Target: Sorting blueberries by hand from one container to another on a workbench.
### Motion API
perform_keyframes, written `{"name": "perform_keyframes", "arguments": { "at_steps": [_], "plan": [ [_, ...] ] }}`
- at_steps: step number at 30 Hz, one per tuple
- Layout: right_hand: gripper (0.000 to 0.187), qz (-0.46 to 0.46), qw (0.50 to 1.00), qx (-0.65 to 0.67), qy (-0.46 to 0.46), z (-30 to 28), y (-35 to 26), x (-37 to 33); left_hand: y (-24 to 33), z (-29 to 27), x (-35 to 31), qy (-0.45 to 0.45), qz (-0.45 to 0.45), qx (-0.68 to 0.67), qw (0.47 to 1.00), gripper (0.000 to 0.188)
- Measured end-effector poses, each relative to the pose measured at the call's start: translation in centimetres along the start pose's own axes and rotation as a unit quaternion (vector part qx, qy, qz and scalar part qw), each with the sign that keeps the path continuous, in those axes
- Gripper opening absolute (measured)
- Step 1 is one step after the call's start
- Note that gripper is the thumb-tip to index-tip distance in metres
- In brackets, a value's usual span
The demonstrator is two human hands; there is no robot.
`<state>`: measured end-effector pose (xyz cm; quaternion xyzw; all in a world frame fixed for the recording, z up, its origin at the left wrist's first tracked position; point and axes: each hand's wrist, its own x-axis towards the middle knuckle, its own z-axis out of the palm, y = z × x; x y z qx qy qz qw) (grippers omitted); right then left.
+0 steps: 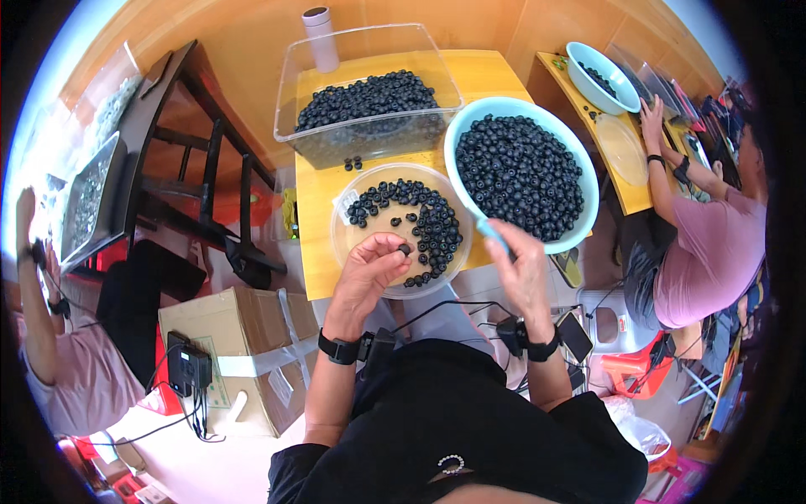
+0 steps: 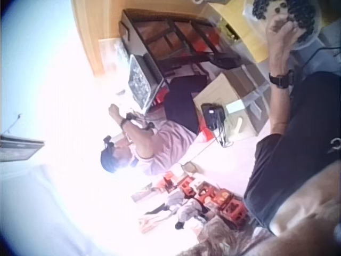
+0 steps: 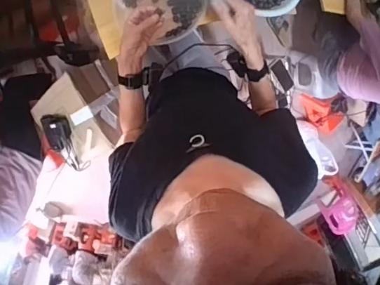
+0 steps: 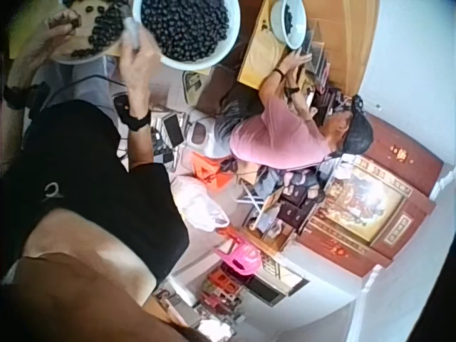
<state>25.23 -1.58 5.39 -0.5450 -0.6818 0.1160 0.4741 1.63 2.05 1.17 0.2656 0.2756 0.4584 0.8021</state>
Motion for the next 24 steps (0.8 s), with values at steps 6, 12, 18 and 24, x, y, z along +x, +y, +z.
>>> {"name": "perform_keyframes", "arguments": {
  "at_steps": [6, 12, 18, 24],
  "plan": [
    [0.023, 0.042, 0.984, 0.062, -0.159, 1.9, -4.0, -0.7, -0.4, 0.5, -1.3, -0.047, -0.024, -0.099, 0.994, 0.020],
    [0.025, -0.019, 0.986, 0.035, -0.163, 1.8, -4.4, -0.7, -0.6, 0.8, -1.3, -0.081, -0.017, -0.131, 0.988, 0.021],
    [0.024, -0.013, 0.984, 0.016, -0.175, 1.7, -4.7, -0.6, -0.7, 0.6, -1.3, -0.095, -0.025, -0.146, 0.984, 0.020],
    [0.023, -0.015, 0.984, 0.014, -0.179, 1.8, -4.8, -0.4, -0.7, 0.4, -1.4, -0.105, -0.029, -0.169, 0.980, 0.019]
  ]
}}
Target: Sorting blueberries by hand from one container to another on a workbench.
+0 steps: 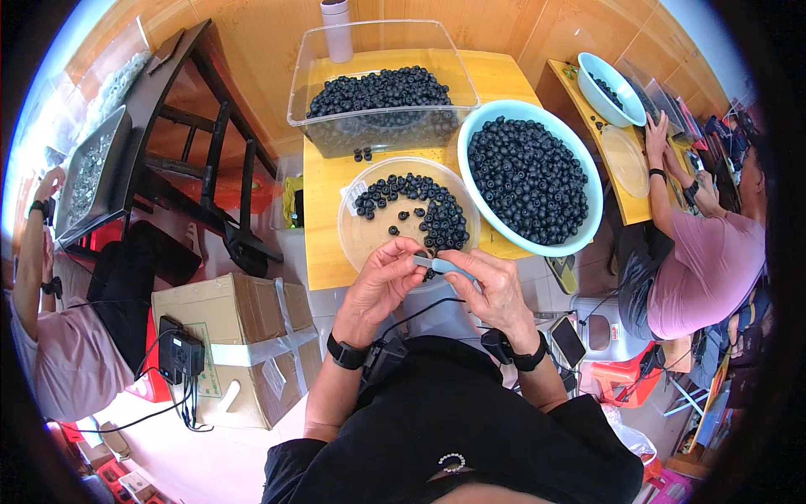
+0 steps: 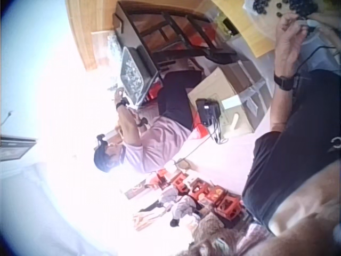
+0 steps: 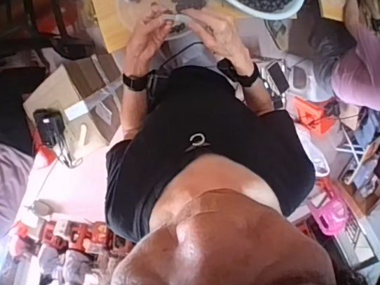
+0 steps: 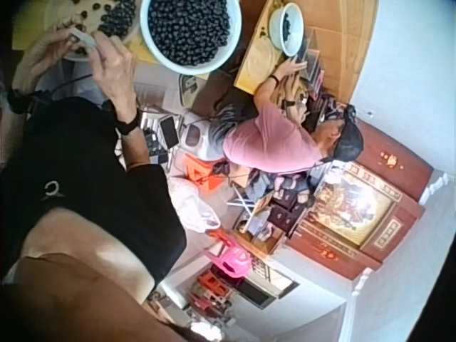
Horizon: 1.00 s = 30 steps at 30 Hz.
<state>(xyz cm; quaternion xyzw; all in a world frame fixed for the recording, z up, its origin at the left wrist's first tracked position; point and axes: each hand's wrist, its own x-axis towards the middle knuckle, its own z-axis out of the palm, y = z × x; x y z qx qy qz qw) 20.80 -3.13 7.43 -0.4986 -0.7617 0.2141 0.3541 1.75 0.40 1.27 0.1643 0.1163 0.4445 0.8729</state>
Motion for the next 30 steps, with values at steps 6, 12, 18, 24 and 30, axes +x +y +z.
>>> {"name": "perform_keyframes", "arguments": {
  "at_steps": [6, 12, 18, 24, 30],
  "plan": [
    [0.020, 0.009, 0.999, -0.006, 0.038, 0.3, 1.1, 0.0, 0.4, 1.1, -0.3, 0.003, -0.021, 0.026, 0.999, 0.022],
    [0.018, 0.046, 0.988, -0.024, 0.143, -0.8, 3.8, 0.4, 0.8, 1.7, -1.8, -0.030, -0.032, 0.066, 0.997, 0.021],
    [0.019, 0.036, 0.992, 0.094, 0.074, 0.0, 1.5, -0.5, 0.0, 1.7, -0.6, 0.043, -0.021, 0.036, 0.998, 0.016],
    [0.020, 0.053, 0.993, 0.098, 0.028, -0.2, 0.6, -0.6, -0.3, 1.3, -0.9, 0.086, -0.016, 0.019, 0.996, 0.015],
    [0.021, 0.078, 0.985, 0.123, 0.092, -0.4, 1.2, -1.1, -0.8, 1.4, -0.4, 0.041, -0.013, 0.002, 0.999, 0.015]
  ]
}}
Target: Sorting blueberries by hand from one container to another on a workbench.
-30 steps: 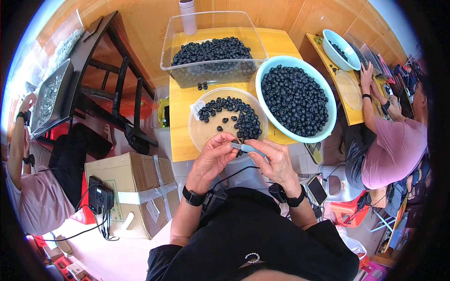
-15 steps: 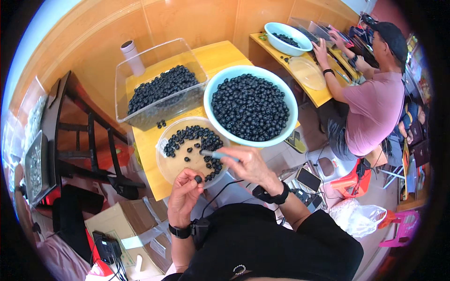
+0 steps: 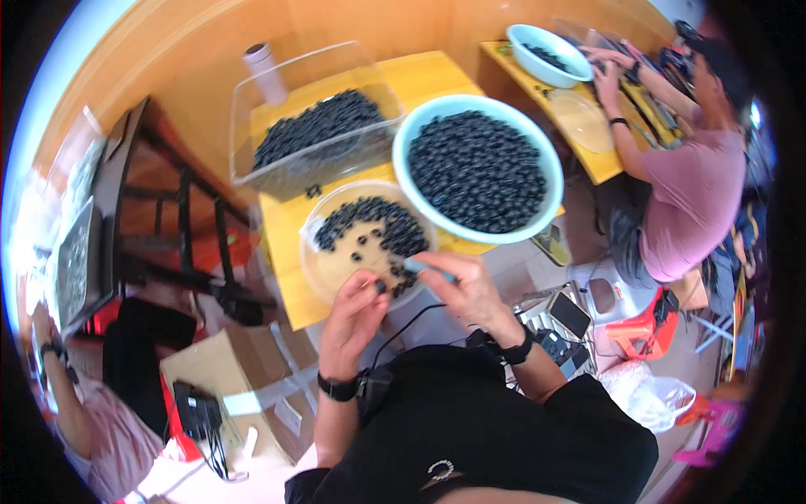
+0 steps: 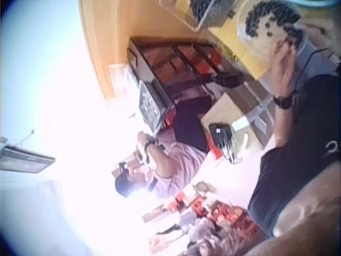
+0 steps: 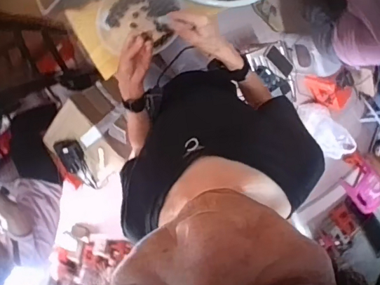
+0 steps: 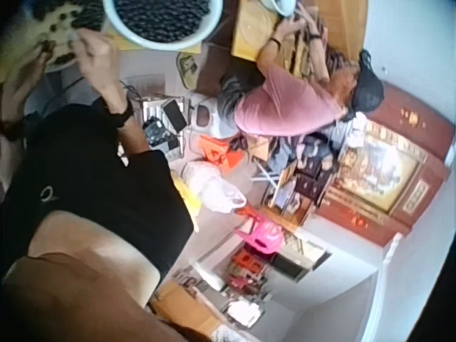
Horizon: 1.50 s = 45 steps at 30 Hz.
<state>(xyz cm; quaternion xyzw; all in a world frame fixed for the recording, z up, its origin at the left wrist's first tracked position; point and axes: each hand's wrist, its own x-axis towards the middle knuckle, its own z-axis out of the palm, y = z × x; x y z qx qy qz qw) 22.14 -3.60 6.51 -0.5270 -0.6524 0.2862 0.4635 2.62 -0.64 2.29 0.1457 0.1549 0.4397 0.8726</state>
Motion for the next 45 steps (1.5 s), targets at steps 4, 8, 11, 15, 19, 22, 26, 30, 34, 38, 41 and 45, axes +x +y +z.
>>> {"name": "perform_keyframes", "arguments": {
  "at_steps": [4, 8, 11, 15, 19, 22, 26, 30, 34, 38, 41, 45],
  "plan": [
    [0.020, -0.001, 1.000, 0.025, -0.002, -0.2, 0.2, -0.3, -0.1, 0.2, 0.2, 0.006, -0.020, -0.014, 1.000, 0.019],
    [0.021, -0.015, 1.000, 0.010, -0.022, -0.1, -0.2, -0.4, -0.2, -0.1, 0.1, -0.022, -0.036, -0.055, 0.998, 0.018],
    [0.021, -0.009, 0.998, -0.018, -0.052, -0.1, -0.7, -0.7, -0.3, -0.4, 0.0, -0.030, -0.036, -0.065, 0.997, 0.018],
    [0.024, -0.066, 0.994, -0.055, -0.068, 0.0, -0.8, -0.8, -0.2, -0.1, 0.0, -0.028, -0.031, -0.058, 0.997, 0.019],
    [0.023, -0.079, 0.992, -0.067, -0.074, 0.1, -0.9, -0.6, -0.1, 0.0, 0.1, -0.037, -0.024, -0.050, 0.998, 0.019],
    [0.023, -0.071, 0.992, -0.071, -0.080, 0.0, -0.8, -0.6, -0.1, -0.1, 0.1, -0.030, -0.023, -0.036, 0.999, 0.019],
    [0.024, -0.076, 0.991, -0.079, -0.074, 0.2, -0.7, -0.6, -0.1, -0.3, 0.0, -0.024, -0.016, -0.016, 0.999, 0.018],
    [0.023, -0.061, 0.992, -0.088, -0.068, 0.2, -0.6, -0.8, -0.1, -0.5, 0.0, -0.018, -0.022, -0.020, 0.999, 0.018],
    [0.022, -0.063, 0.991, -0.095, -0.067, 0.1, -0.5, -0.7, -0.1, -0.3, -0.1, -0.016, -0.021, -0.013, 1.000, 0.016],
    [0.021, -0.032, 0.994, -0.091, -0.052, 0.0, 1.3, -0.6, 0.3, 0.1, -0.2, -0.062, -0.039, 0.026, 0.997, 0.018],
    [0.021, 0.006, 0.994, -0.108, -0.027, -1.0, 2.0, -0.6, 0.3, 0.7, -0.3, -0.089, -0.058, 0.034, 0.994, 0.024],
    [0.025, 0.006, 0.999, -0.016, -0.034, -1.0, 0.2, -0.6, 0.0, 0.0, -0.3, -0.032, -0.056, 0.052, 0.997, 0.031]
  ]
}}
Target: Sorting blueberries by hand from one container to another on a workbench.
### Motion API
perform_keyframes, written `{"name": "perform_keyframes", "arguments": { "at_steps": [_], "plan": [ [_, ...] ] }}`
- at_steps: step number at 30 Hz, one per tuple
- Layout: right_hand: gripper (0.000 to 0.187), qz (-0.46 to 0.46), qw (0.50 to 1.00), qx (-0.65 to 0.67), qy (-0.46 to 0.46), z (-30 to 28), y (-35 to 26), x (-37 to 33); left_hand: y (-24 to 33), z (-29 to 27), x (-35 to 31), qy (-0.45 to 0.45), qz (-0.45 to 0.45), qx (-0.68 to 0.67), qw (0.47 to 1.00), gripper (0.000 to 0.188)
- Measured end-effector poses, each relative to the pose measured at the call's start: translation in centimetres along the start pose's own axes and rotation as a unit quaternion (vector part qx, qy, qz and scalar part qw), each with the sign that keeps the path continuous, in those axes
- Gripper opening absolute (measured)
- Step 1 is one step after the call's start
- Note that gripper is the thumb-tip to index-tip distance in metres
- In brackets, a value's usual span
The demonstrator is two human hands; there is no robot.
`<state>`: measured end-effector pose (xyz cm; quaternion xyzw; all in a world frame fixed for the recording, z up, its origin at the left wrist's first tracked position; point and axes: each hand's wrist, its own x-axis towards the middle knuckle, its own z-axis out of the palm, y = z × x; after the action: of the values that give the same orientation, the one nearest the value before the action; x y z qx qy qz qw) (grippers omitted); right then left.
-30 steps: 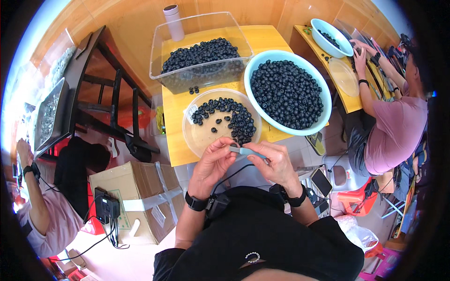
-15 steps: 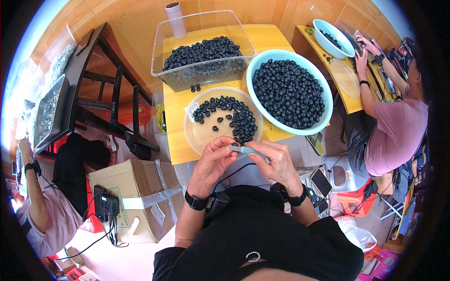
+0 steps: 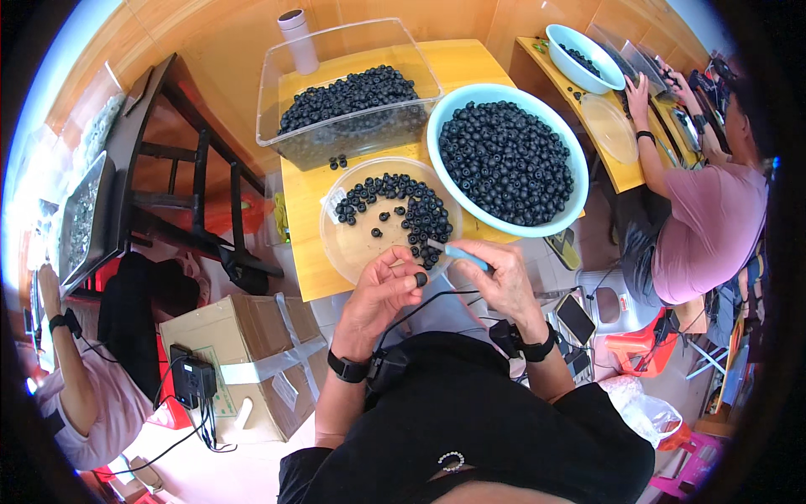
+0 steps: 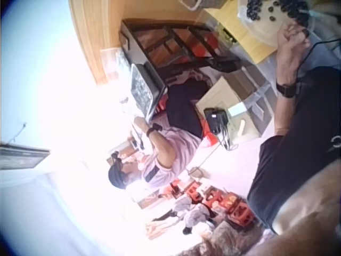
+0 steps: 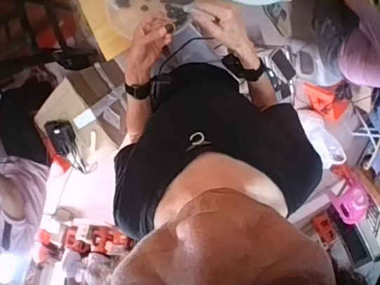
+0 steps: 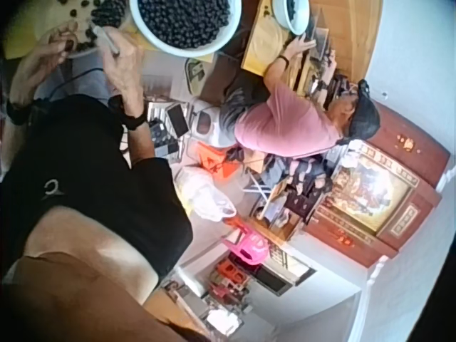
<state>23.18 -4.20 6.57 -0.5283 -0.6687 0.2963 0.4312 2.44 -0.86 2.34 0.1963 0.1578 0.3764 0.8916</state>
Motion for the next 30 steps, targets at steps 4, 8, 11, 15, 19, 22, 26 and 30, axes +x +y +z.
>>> {"name": "perform_keyframes", "arguments": {
  "at_steps": [4, 8, 11, 15, 19, 22, 26, 30],
  "plan": [
    [0.034, -0.016, 0.997, 0.050, -0.062, 0.5, -1.5, 0.2, -0.3, 0.1, 0.4, 0.016, 0.004, 0.005, 1.000, 0.031],
    [0.028, -0.031, 0.995, 0.051, -0.083, 1.5, -1.6, 0.2, -0.5, 0.3, 0.3, 0.019, -0.015, 0.045, 0.999, 0.030],
    [0.025, 0.009, 0.991, 0.043, -0.123, 1.0, -1.4, 0.2, -0.8, 0.5, 0.0, 0.057, -0.026, 0.095, 0.994, 0.029],
    [0.024, -0.014, 0.998, -0.044, -0.051, -1.6, 1.1, 2.0, -0.1, -1.2, 0.4, 0.171, 0.062, 0.294, 0.938, 0.022],
    [0.030, -0.022, 0.973, -0.075, 0.219, -5.5, 1.8, 5.5, 1.7, -4.1, 1.8, 0.252, 0.132, 0.438, 0.853, 0.019],
    [0.029, -0.008, 0.958, -0.114, 0.261, -6.4, 2.0, 5.5, 2.3, -4.4, 3.3, 0.310, 0.150, 0.591, 0.730, 0.023],
    [0.023, -0.011, 0.950, -0.231, 0.212, -4.6, 4.0, 3.3, 1.5, -4.9, 4.4, 0.304, 0.202, 0.725, 0.584, 0.028],
    [0.018, 0.011, 0.939, -0.262, 0.223, -3.6, 4.1, 2.7, 1.2, -4.8, 4.9, 0.301, 0.179, 0.765, 0.541, 0.025]
  ]
}}
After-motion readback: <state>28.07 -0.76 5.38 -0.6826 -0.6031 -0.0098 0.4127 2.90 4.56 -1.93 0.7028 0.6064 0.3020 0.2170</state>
